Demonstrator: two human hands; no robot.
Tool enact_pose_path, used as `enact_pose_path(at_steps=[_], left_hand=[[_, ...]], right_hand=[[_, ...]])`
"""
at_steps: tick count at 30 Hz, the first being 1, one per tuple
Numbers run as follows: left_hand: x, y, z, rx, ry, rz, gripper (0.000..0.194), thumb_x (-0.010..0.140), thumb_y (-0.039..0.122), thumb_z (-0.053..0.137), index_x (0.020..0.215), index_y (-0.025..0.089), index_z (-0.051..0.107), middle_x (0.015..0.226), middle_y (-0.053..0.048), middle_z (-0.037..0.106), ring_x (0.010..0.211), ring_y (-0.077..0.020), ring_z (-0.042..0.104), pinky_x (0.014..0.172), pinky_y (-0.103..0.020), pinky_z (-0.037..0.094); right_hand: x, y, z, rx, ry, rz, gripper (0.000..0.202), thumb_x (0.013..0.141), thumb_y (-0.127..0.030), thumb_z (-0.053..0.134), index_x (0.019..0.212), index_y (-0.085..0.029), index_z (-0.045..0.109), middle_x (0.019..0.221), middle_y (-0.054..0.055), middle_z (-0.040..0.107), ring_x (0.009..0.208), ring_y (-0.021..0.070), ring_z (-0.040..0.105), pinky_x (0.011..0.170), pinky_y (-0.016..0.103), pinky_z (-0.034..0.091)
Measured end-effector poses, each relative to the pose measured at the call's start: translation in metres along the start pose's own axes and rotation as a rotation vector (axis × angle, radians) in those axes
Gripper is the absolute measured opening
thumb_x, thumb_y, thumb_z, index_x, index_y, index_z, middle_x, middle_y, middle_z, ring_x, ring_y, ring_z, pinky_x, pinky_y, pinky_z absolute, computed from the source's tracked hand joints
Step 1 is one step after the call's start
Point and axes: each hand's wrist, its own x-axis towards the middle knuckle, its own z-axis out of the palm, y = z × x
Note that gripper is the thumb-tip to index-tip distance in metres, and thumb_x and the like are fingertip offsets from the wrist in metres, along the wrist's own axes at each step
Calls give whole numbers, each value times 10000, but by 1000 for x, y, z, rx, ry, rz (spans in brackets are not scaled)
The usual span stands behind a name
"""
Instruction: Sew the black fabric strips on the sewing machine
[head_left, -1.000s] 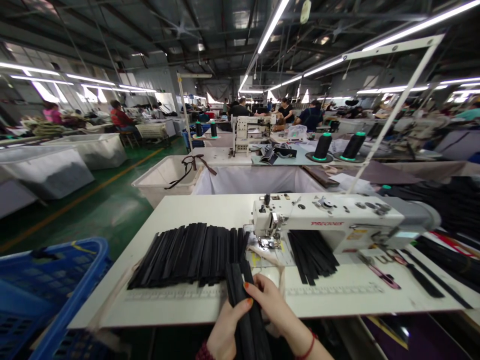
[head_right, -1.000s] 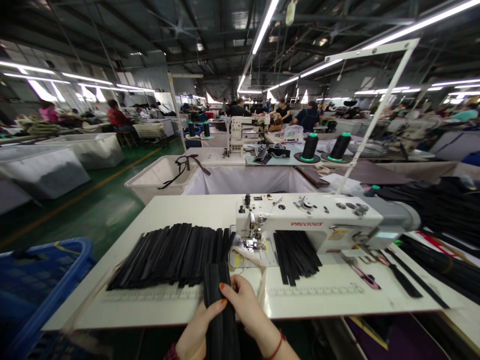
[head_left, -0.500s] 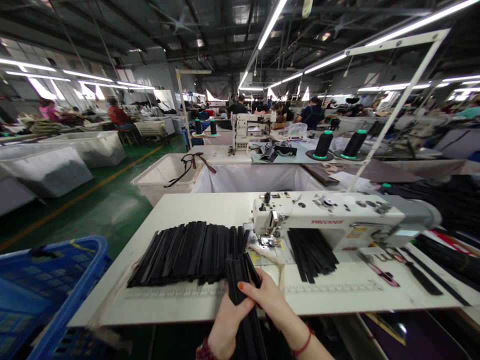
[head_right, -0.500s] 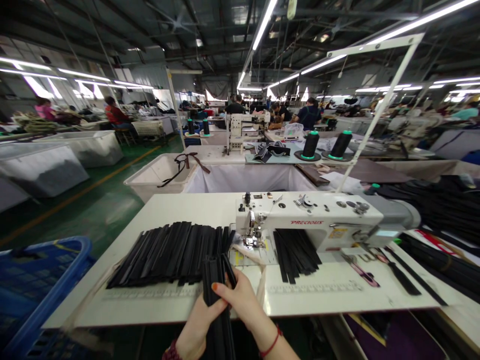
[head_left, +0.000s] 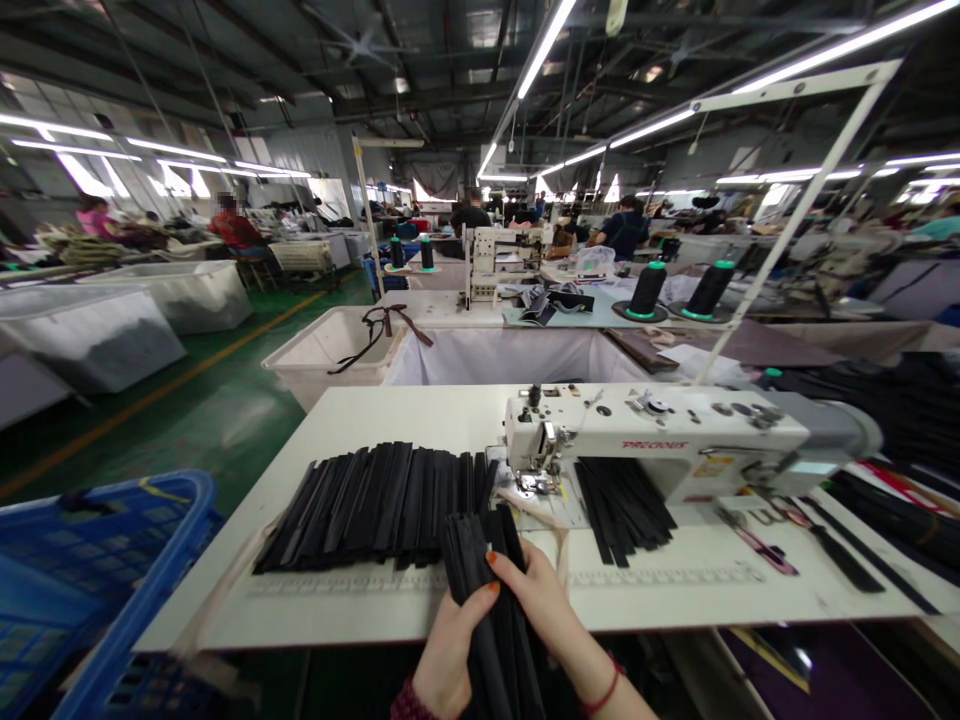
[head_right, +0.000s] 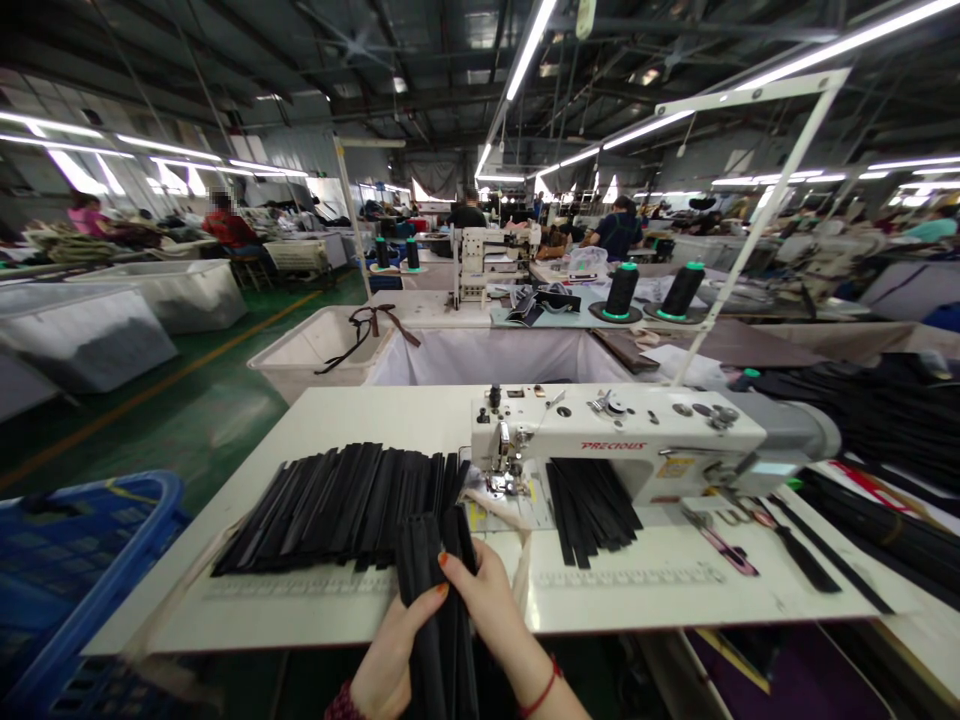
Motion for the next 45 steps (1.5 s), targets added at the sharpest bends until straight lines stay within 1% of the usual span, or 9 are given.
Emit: enact_pose_path(at_steps=[6, 12, 18, 22, 28, 34, 38, 41, 45], left_hand=[[1, 7, 0, 29, 65, -16, 315, 621, 271, 884, 870, 141, 743, 726, -50, 732, 678, -193, 689, 675, -287, 561], [-4, 12, 4, 192, -80, 100, 328, 661, 325, 859, 909, 140, 751, 855, -91, 755, 761, -214, 678, 744, -310, 545], [-3, 5, 5, 221, -53, 145, 542, 640, 357, 873, 1130, 189, 712, 1148, -132, 731, 1003, -318, 685, 902, -422, 540], [-4, 5, 2, 158, -26, 133, 519, 618, 318, 885, 1091, 173, 728, 1168, -139, 730, 1140, -342, 639, 989, -418, 506], [-4, 5, 1, 58, 21, -34, 474, 616, 271, 883, 1047, 138, 736, 1009, -132, 776, 1057, -334, 690, 958, -414, 533], [1, 4, 6, -9, 66, -70, 373, 608, 245, 878, 938, 126, 751, 866, -114, 784, 902, -312, 733, 844, -386, 576], [0, 8, 5, 50, -34, -36, 346, 669, 274, 848, 960, 112, 755, 902, -132, 780, 817, -272, 731, 784, -349, 574], [-1, 9, 4, 128, -87, 73, 425, 692, 297, 845, 1071, 137, 739, 1042, -135, 765, 965, -285, 708, 886, -358, 546], [0, 5, 2, 210, -55, 147, 555, 658, 333, 871, 1165, 183, 699, 1143, -122, 736, 1081, -322, 664, 951, -418, 522]], right_hand=[[-1, -3, -5, 179, 106, 119, 515, 743, -718, 613, 691, -207, 570, 553, 3, 585, 471, 161, 551, 480, 300, 470], [-4, -9, -5, 191, 36, 196, 531, 584, -597, 839, 790, -198, 557, 457, -83, 499, 360, 88, 441, 375, 207, 353], [-6, -3, 2, 46, -63, 188, 519, 530, -528, 884, 819, -164, 653, 563, -54, 562, 420, 67, 428, 401, 199, 333], [-5, -3, -3, 60, -107, 164, 439, 596, -488, 869, 818, -156, 688, 665, -3, 656, 562, 125, 570, 535, 234, 451], [-5, -7, -5, 80, -88, 125, 462, 629, -490, 844, 916, -143, 740, 888, 73, 753, 824, 237, 685, 752, 326, 529], [-4, 0, -6, 101, 110, 91, 476, 648, -598, 782, 808, -162, 679, 748, 44, 703, 681, 202, 648, 647, 310, 527], [-3, 2, -14, 132, 98, 139, 492, 735, -660, 689, 745, -176, 604, 544, -11, 585, 471, 138, 540, 486, 270, 470], [-5, -1, -15, 110, 42, 158, 470, 656, -572, 814, 832, -176, 634, 488, -64, 528, 413, 106, 465, 429, 233, 414], [-8, -9, -10, 93, -95, 151, 486, 606, -456, 885, 950, -163, 706, 771, 18, 715, 687, 171, 653, 676, 283, 539]])
